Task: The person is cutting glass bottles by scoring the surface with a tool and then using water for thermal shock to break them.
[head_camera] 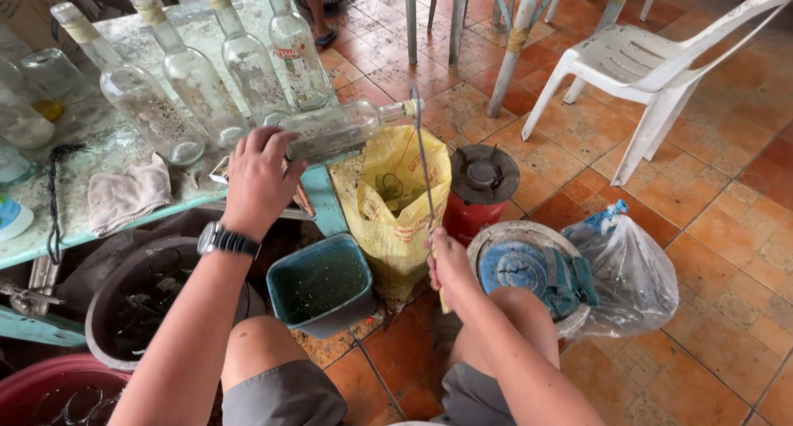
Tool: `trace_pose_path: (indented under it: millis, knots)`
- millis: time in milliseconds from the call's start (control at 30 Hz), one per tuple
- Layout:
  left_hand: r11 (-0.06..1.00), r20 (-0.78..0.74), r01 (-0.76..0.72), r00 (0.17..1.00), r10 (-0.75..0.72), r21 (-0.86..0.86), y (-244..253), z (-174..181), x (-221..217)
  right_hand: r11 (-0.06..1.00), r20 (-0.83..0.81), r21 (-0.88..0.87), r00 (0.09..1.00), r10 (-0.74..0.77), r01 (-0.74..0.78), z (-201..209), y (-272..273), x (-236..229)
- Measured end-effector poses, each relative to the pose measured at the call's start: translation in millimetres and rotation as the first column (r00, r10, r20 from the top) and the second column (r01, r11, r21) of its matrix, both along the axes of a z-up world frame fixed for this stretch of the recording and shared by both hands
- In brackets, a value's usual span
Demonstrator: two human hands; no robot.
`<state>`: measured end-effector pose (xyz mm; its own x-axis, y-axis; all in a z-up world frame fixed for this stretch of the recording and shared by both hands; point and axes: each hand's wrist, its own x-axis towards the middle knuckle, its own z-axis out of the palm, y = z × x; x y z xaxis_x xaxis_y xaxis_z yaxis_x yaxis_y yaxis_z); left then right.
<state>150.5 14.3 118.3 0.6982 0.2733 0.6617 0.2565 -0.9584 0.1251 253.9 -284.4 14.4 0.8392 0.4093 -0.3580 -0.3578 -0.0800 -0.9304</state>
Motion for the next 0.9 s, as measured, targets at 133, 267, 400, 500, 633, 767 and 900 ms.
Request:
trace_pose_path:
  millis: [133,267,400,500,633,767,900]
  knots:
    - [0.99,-0.364,-0.096,0.93,0.052,-0.106,22.5,32.2,53.3,0.986,0.005,-0.061,0.988,0.154,-0.154,-1.7,12.6,-13.0]
    - [0.976,-0.549,-0.129,0.836,0.014,-0.173,47.1,33.6,91.5,0.979,0.069,-0.032,0.977,0.203,-0.201,-39.2,25.9,-19.3]
    - [0.976,-0.669,-0.139,0.743,-0.01,-0.169,76.1,24.8,115.6,0.981,0.132,-0.057,0.973,0.189,-0.183,-46.3,30.7,-21.0]
    - [0.976,-0.71,-0.112,0.702,-0.056,-0.188,68.1,41.9,115.4,0.966,0.193,-0.153,0.952,0.237,-0.209,-63.1,32.5,-17.7]
    - [0.959,-0.743,-0.117,0.658,-0.121,-0.259,59.1,56.5,114.5,0.933,0.264,-0.302,0.923,0.28,-0.197,-51.2,32.0,-22.9]
    - [0.961,-0.775,-0.118,0.62,-0.125,-0.25,64.1,60.2,122.5,0.92,0.274,-0.336,0.913,0.302,-0.203,-61.0,38.6,-19.1]
    - [0.961,-0.794,-0.122,0.595,-0.128,-0.246,70.8,49.0,127.0,0.916,0.292,-0.356,0.909,0.297,-0.185,-66.0,37.0,-16.5]
